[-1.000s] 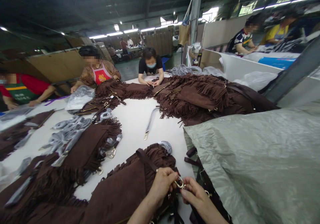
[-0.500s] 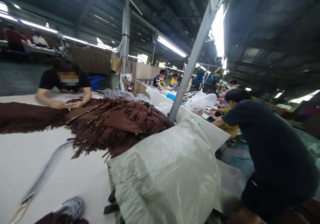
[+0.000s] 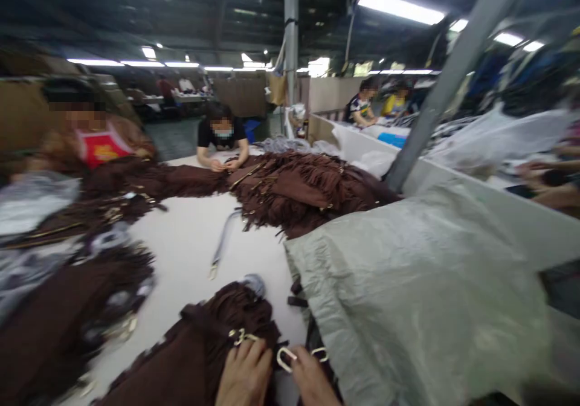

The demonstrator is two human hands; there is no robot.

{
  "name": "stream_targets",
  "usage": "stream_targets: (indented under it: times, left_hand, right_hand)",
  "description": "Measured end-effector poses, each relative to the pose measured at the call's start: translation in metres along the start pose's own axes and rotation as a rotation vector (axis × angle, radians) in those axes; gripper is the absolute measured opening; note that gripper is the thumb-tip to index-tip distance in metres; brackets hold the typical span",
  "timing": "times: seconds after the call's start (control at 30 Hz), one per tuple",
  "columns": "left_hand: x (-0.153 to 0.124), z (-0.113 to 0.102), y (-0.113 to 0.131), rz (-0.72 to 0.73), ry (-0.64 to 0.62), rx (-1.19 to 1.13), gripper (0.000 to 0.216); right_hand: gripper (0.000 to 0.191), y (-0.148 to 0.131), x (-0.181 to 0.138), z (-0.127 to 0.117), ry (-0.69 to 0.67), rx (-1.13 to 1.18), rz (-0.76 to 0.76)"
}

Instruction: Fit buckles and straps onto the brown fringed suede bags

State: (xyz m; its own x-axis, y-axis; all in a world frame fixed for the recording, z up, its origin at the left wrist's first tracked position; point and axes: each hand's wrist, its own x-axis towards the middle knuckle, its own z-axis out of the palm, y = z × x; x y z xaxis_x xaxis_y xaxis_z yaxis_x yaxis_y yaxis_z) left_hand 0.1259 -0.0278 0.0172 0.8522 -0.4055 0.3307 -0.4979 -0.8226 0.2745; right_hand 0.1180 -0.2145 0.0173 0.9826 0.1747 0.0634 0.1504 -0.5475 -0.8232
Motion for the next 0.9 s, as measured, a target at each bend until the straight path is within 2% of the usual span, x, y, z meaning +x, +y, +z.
stream_targets:
  times: [0.07, 0.1, 0.17, 0.23, 0.33, 0.47, 0.63, 0.73, 0.8, 0.9]
  left_hand:
    - [0.002, -0.019, 0.004, -0.089, -0.144, -0.029, 0.024]
    - [0.007, -0.024, 0.008, -0.154, -0.159, -0.066, 0.027]
    - [0.018, -0.029, 0.017, -0.299, -0.204, -0.138, 0.029]
    - [0.027, -0.028, 0.024, -0.462, -0.301, -0.19, 0.029]
    - [0.031, -0.023, 0.025, -0.656, -0.42, -0.337, 0.03]
    - [0.025, -0.011, 0.017, -0.789, -0.379, -0.576, 0.034]
    - [0.022, 0.0, 0.02, -0.871, -0.339, -0.6, 0.035]
    - [0.025, -0.004, 0.023, -0.89, -0.367, -0.606, 0.035]
    - [0.028, -0.014, 0.02, -0.859, -0.35, -0.563, 0.038]
    - [0.031, -0.035, 0.007, -0.708, -0.169, -0.375, 0.039]
  right_hand:
    - [0.033, -0.007, 0.001, 0.026, -0.117, 0.247, 0.074]
    - [0.033, -0.009, 0.001, 0.032, -0.174, 0.38, 0.129]
    - [0.031, -0.011, 0.0, 0.034, -0.264, 0.611, 0.219]
    - [0.033, -0.014, -0.001, 0.028, -0.279, 0.692, 0.207]
    - [0.03, -0.017, -0.004, 0.021, -0.253, 0.535, 0.075]
    - [0.031, -0.009, -0.008, 0.03, -0.207, 0.082, -0.189]
    - [0.029, 0.002, -0.01, 0.05, -0.051, -0.284, -0.372]
    - [0.027, 0.002, -0.008, 0.054, 0.014, -0.34, -0.393]
    - [0.024, 0.003, -0.007, 0.054, 0.043, -0.312, -0.34]
    - [0.023, 0.009, -0.007, 0.047, 0.057, -0.26, -0.153]
